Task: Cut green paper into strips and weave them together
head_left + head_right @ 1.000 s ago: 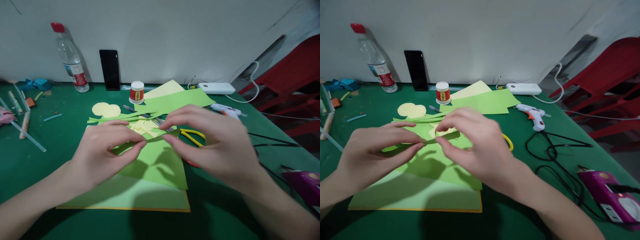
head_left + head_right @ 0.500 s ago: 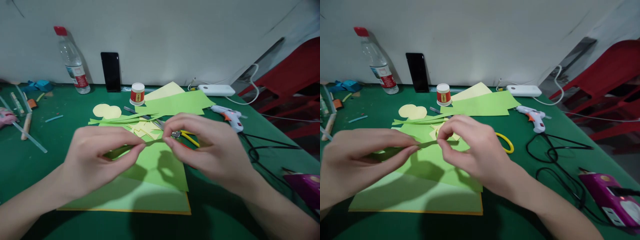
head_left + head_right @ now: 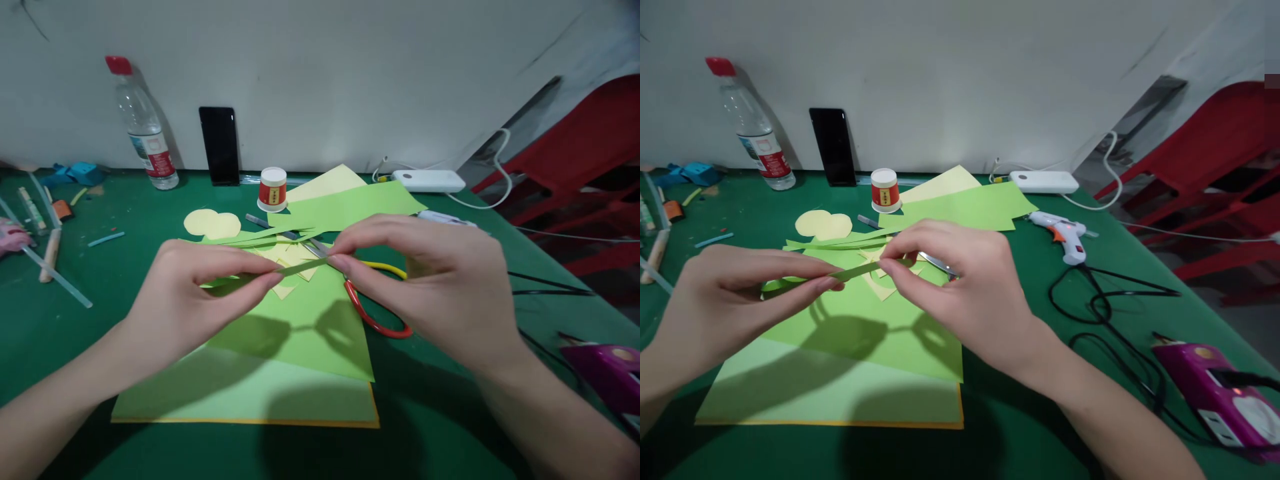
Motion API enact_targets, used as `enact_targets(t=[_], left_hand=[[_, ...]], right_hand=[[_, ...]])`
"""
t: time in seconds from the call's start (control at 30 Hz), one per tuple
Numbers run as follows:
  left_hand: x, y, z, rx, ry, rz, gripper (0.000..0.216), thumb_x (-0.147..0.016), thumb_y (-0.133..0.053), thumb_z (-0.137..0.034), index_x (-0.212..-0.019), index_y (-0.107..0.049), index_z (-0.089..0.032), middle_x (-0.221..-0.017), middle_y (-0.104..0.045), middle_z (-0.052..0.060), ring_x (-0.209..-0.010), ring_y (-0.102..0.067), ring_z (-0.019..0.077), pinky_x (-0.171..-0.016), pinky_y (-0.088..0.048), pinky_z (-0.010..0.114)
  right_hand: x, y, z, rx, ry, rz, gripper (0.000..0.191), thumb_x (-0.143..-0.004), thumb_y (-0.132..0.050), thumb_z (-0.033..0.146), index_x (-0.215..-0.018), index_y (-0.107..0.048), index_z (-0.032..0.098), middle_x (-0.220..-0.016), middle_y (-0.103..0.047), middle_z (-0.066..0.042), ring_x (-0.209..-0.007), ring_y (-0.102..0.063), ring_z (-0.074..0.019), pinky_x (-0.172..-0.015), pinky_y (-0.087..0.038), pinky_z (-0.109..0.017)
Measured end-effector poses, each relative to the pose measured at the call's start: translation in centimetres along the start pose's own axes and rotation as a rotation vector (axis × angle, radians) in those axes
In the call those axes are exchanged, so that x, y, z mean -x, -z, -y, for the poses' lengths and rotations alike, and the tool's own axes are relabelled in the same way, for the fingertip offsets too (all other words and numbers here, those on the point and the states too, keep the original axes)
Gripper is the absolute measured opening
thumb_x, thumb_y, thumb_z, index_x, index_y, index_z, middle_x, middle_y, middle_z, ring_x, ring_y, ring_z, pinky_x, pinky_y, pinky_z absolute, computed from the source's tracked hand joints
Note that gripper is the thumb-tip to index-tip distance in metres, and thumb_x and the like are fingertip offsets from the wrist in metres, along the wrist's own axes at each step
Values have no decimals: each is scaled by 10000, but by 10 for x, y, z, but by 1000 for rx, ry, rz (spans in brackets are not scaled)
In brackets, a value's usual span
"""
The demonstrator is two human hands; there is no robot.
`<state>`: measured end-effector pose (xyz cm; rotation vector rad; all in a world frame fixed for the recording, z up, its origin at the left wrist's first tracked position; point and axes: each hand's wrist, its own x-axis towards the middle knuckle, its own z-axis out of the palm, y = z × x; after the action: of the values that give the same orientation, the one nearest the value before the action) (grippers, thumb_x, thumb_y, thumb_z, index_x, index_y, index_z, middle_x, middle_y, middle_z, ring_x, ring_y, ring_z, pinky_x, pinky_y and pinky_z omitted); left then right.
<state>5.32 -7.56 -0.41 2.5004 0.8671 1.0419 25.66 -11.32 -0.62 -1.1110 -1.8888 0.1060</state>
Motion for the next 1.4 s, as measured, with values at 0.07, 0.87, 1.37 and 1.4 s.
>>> enact_targets(t=[0.07, 0.87, 1.37, 1.4], left_hand=[[0, -3, 1, -36, 36, 37, 148, -732, -645, -211, -868, -695, -184, -803, -726, -17, -638, -668, 130, -602, -529, 174], [-7, 2, 15, -88, 212, 56, 123, -749, -594, -196, -810, -699, -174, -815, -722, -8, -673, -657, 140, -617, -503, 201], [-2, -15, 5, 21, 63, 39, 66, -708, -623, -119, -685, -680, -142, -640, -702, -27, -534, -619, 78, -498, -446, 129], [-3, -12, 8, 12, 110, 44, 63, -707, -626, -134, -680, -681, -150, -646, -703, -31, -539, -620, 82, -516, -459, 134]], right_hand=[[1, -4, 3, 57, 53, -20, 87, -730, -618, 94, -675, -607, 161, -655, -668, 8, -612, -601, -87, -580, -470, -180], [3, 6, 9, 254, 82, 13, 109, -742, -599, 91, -687, -579, 183, -634, -666, 9, -545, -599, -91, -516, -474, -188], [9, -14, 8, 206, 196, 62, 96, -770, -567, 95, -715, -598, 168, -692, -684, -3, -649, -621, -99, -614, -485, -193], [8, -10, 8, 231, 188, 58, 106, -770, -564, 94, -711, -593, 178, -691, -683, 1, -643, -620, -100, -601, -484, -195]])
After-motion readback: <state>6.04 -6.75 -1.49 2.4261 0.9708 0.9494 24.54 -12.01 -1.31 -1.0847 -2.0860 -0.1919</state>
